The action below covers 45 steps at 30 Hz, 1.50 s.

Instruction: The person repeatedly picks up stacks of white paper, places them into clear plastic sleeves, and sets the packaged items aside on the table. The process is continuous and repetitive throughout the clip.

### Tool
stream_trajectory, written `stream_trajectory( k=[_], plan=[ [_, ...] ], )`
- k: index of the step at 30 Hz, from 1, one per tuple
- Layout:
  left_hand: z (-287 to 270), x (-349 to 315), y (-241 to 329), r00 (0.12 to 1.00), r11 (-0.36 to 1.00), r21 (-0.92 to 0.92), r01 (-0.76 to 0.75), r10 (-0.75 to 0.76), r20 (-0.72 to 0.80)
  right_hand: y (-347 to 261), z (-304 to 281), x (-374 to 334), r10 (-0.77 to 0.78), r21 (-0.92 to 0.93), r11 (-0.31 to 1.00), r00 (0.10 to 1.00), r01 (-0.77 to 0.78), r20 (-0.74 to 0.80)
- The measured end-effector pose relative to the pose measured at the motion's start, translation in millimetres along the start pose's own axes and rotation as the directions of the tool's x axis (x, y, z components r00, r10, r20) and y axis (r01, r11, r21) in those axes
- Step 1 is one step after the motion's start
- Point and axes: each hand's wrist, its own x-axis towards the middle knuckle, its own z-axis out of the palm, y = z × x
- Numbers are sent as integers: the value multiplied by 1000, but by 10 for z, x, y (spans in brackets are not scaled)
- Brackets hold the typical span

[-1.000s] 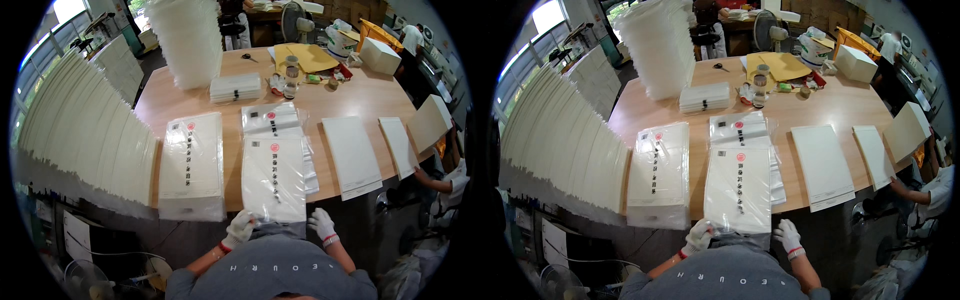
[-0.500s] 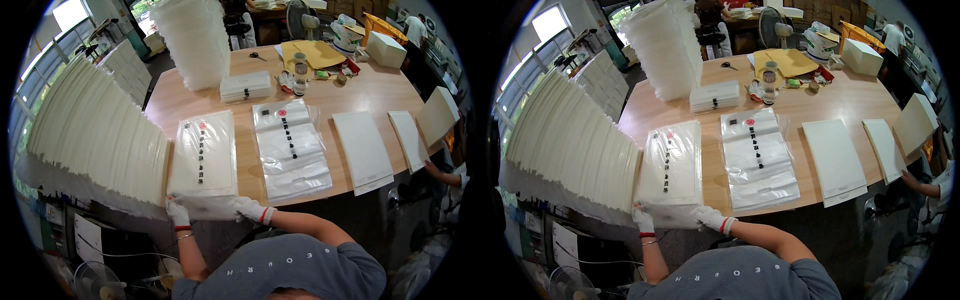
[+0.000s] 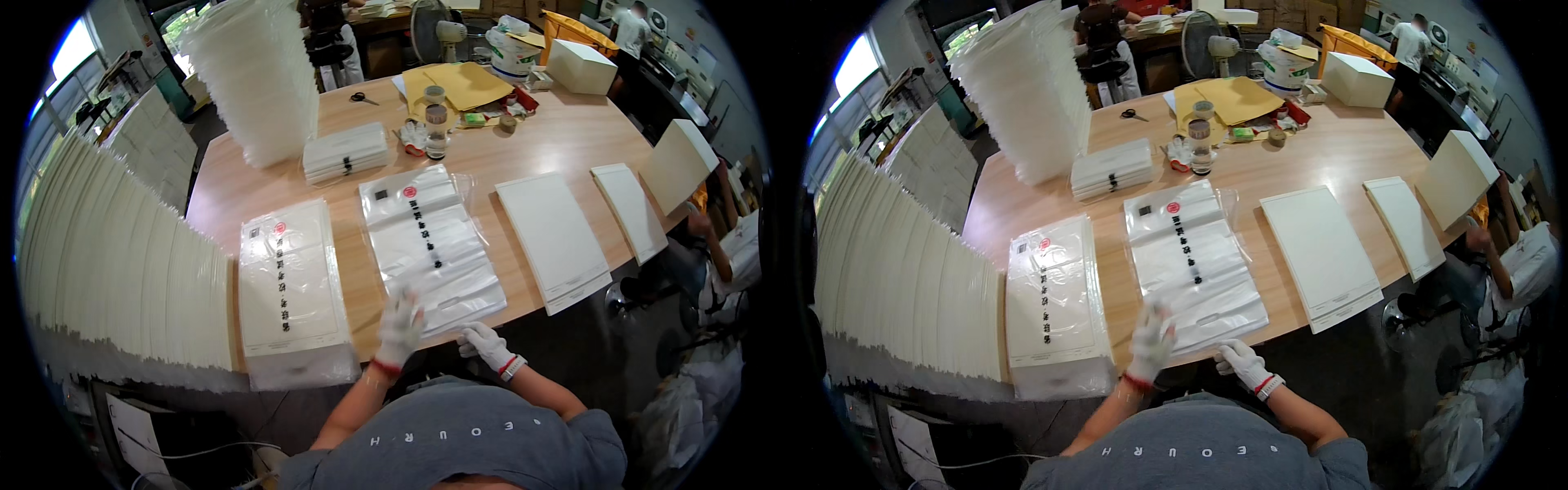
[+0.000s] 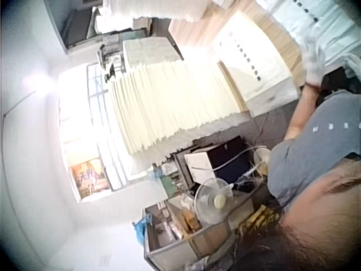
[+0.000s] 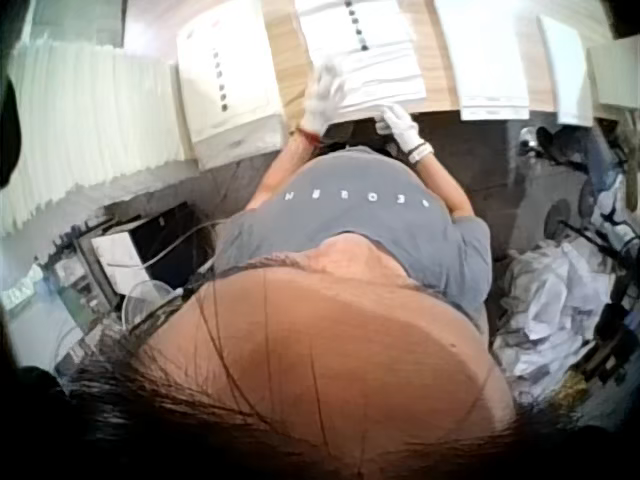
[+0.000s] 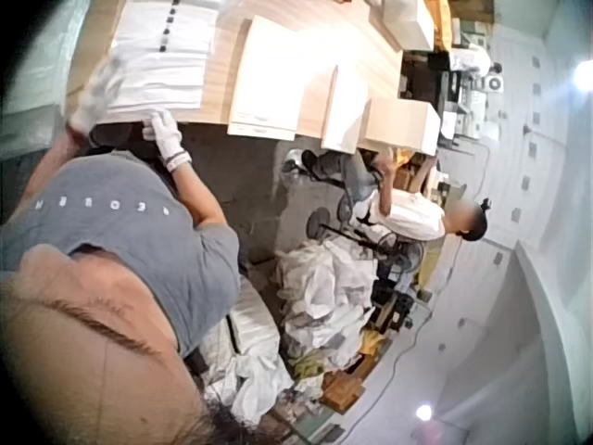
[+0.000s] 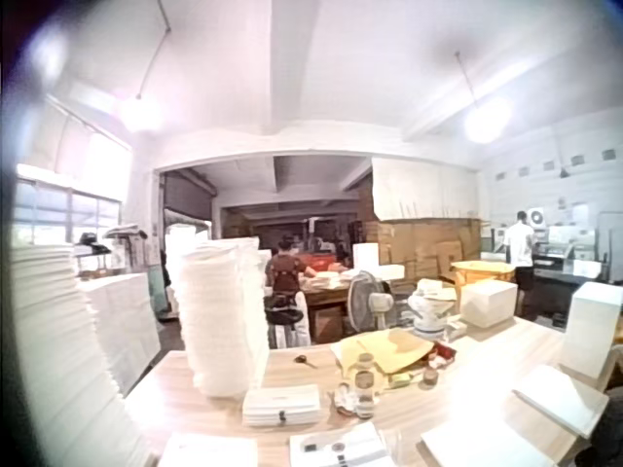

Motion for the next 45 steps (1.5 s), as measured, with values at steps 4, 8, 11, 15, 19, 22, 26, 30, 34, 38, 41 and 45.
stream_trajectory(
  k=[4, 8, 11, 15, 19, 22, 26, 30, 34, 38, 41, 45],
  plan=[
    [439, 1106, 32, 987, 694, 715, -85, -40, 156, 42, -297, -151, -36, 79, 996, 995, 44, -95],
    [830, 1273, -736, 688, 881, 473, -5, -341, 641, 37, -424, -54, -41, 143, 988, 995, 53, -90],
    [562, 1219, -302, 702, 928, 229, 294, -372, 607, -139, -361, 217, -124, 185, 974, 991, 132, -57],
    [512, 1149, -48, 613, 934, 155, 321, -330, 718, -559, 3, 894, -213, 49, 975, 976, 215, -35],
    [507, 1288, -459, 676, 561, -435, 704, -344, 652, -474, -249, 1405, -693, -605, 591, 719, 534, -43],
    [327, 1517, -582, 650, 156, -687, 709, -522, 553, -796, -281, 932, -737, -868, 390, 670, 309, -93],
    [557, 1657, -386, 687, 671, -272, 689, -487, 539, -1194, 154, 855, -967, -661, 162, 250, 733, 40],
    [603, 1759, -38, 883, 884, -333, 327, -162, 440, -705, 352, 1756, -897, -974, -191, 382, 121, 224],
    [358, 1816, 598, 900, 996, -68, 54, -19, 435, -634, 250, 1803, -781, -753, 419, 625, 507, -13],
    [287, 1518, 502, 888, 946, 162, -281, 192, 418, -824, -46, 686, -654, -688, 391, 710, 611, 260],
    [16, 1302, 735, 922, 891, 312, -329, 231, 311, -904, -802, 70, -657, -667, 480, 737, 570, 157],
    [-166, 1113, 851, 948, 933, 168, -319, 312, 69, -406, -1998, 45, -717, -1000, 6, 697, -2, -6]
  ],
)
